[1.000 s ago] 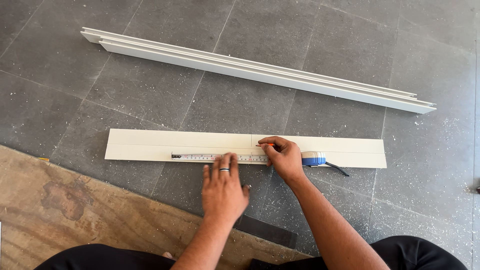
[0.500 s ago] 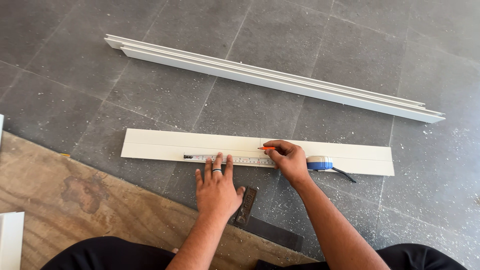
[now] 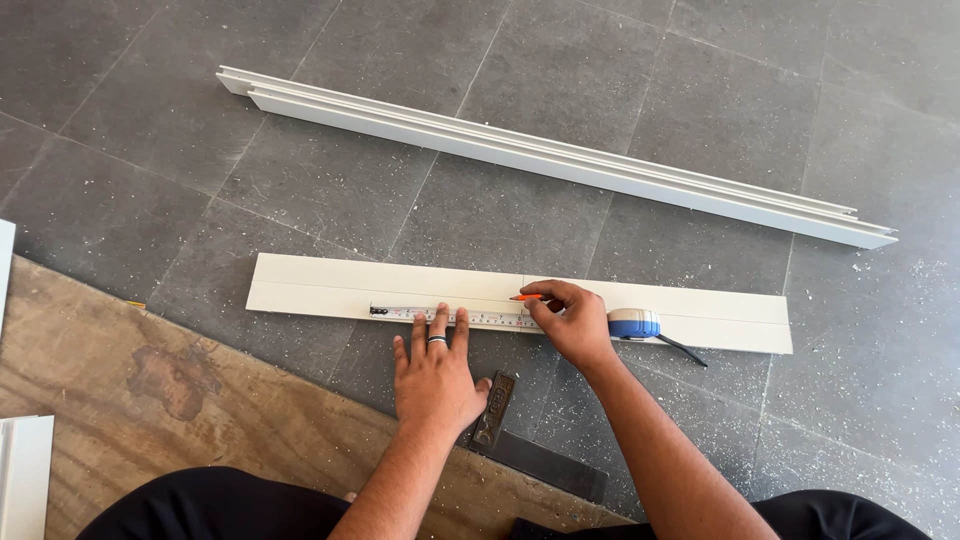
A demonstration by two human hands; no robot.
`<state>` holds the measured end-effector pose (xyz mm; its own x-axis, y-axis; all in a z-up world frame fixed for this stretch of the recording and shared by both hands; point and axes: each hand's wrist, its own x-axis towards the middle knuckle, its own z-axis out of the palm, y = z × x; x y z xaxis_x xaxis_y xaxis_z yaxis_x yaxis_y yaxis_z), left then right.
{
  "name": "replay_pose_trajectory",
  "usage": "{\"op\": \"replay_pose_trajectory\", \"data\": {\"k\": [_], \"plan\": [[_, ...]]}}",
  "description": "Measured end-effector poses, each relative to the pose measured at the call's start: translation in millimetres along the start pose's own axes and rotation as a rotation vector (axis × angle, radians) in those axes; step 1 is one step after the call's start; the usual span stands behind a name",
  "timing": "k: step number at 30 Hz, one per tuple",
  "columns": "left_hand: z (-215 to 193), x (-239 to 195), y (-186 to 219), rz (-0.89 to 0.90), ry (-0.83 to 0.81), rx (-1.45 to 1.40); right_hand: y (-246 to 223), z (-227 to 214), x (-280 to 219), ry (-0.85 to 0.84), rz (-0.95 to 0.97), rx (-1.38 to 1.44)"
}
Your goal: The person measures a long white molding strip using a tape measure and marks specific points with a pencil. They then use a square ruler to draw perpendicular lines across the molding at the marked points. The person repeats this process on another piece of molding.
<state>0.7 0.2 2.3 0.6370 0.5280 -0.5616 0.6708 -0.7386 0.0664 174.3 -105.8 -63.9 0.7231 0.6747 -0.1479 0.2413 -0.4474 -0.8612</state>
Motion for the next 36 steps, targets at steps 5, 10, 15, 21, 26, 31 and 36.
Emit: {"op": "replay_pose_trajectory", "data": {"k": [5, 10, 15, 21, 26, 31, 36], "plan": [[1.6, 1.3, -0.4, 0.004, 0.002, 0.013, -1.6, -1.5, 0.5, 0.01, 0.044, -0.013], [3.0, 1.7, -0.9, 0.01, 0.007, 0.014, -9.6, -4.3, 0.9, -0.022, 0.188, 0.057], [2.8, 1.3, -1.0, 0.011, 0.002, 0.015, -11.6, -0.8, 0.3, -0.032, 0.175, 0.114], [4.6, 2.2, -1.6, 0.016, 0.014, 0.015, -11.3, 3.2, 0.3, -0.034, 0.166, 0.093], [5.5, 2.6, -1.8, 0.017, 0.012, 0.023, -9.9, 4.5, 0.8, -0.052, 0.165, 0.106], [5.5, 2.5, -1.5, 0.015, 0.006, 0.023, -8.7, 5.8, 0.7, -0.062, 0.161, 0.091], [5.8, 2.6, -1.2, 0.016, 0.008, 0.028, -10.7, 11.4, 1.2, -0.082, 0.161, 0.085]]}}
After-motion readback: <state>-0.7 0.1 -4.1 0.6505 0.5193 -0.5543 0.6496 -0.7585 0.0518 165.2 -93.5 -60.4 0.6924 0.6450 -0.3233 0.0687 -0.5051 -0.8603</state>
